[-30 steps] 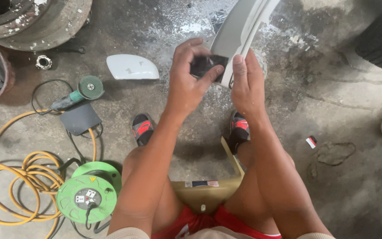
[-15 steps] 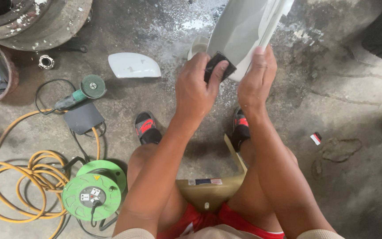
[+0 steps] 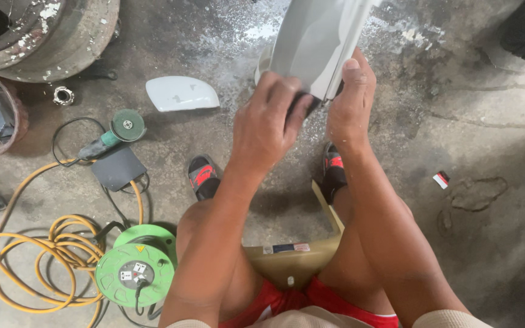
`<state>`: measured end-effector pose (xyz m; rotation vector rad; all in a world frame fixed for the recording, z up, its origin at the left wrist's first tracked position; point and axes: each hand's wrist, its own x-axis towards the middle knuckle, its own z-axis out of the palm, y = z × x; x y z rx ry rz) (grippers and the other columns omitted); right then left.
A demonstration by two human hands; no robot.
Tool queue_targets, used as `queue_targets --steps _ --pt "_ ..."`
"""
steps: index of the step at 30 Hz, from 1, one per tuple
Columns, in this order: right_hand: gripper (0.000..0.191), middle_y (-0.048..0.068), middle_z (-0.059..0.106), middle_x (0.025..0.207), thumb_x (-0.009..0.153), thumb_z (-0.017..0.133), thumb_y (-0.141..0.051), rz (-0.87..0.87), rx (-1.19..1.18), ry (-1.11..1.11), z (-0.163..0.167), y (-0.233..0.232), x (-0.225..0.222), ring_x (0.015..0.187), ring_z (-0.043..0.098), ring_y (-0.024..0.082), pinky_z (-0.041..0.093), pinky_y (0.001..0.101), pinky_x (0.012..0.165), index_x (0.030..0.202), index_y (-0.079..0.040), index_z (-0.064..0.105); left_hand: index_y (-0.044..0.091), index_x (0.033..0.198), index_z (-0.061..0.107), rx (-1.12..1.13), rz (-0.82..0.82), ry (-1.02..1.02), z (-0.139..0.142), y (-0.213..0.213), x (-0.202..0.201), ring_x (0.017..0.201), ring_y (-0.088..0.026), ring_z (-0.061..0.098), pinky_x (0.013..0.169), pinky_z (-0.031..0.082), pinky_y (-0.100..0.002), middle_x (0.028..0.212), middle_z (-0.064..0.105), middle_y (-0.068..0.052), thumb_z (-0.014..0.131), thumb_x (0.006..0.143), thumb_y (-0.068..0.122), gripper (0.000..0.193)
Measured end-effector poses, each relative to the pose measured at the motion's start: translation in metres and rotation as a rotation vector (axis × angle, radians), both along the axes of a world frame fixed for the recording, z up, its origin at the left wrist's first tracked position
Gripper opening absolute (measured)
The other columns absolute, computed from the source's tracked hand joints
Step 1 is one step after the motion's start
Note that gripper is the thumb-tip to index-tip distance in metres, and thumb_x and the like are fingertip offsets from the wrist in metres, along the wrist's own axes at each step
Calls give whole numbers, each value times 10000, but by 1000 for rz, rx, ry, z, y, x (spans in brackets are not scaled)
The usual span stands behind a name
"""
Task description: The person sands a white plastic motorcycle mirror housing with a sanding block, focusing on the edges and inner surfaces. They rotate the part to reach different areas and continue sanding until the clip ends.
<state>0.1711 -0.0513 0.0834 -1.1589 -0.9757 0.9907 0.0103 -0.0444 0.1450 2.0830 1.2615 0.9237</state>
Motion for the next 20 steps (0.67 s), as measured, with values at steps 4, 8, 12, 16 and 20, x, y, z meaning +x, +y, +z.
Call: queue_targets --steps 4,8,12,16,20 --pt "607 153 571 1185 1110 378 -496 -34 -47 310 -4 7 -7 1129 620 208 575 343 973 1400 32 458 61 1170 524 11 23 -172 -11 -3 -1 920 -324 663 776 534 -415 1088 590 -106 680 1084 165 206" --pt "623 158 603 1161 1086 292 -484 -53 -166 320 -7 7 -5 1128 652 212 583 335 956 1355 37 503 63 1145 551 45 22 -189 -14 -8 0 941 -350 664 811 547 -439 1079 601 -125 692 1046 177 207" --pt "540 131 626 1083 1147 349 -443 -92 -67 152 -9 6 -1 1066 647 208 560 350 953 1246 41 567 53 1127 555 -32 134 -151 -16 -7 -1 914 -335 677 795 543 -438 1024 631 -117 694 1069 172 192" --pt "602 86 629 943 1156 292 -490 -167 -24 -178 -7 3 -5 884 610 152 507 336 777 1070 15 608 9 1236 535 -55 79 -181 -12 -7 -2 996 -352 667 815 536 -430 1112 634 -158 624 1063 112 220" --pt "630 85 624 970 1177 271 -514 -112 82 -273 2 3 -6 913 601 144 502 334 794 1116 5 623 56 1189 540 -39 -2 -180 -4 -4 -4 1001 -352 663 871 539 -428 1078 625 -162 704 1015 123 249"
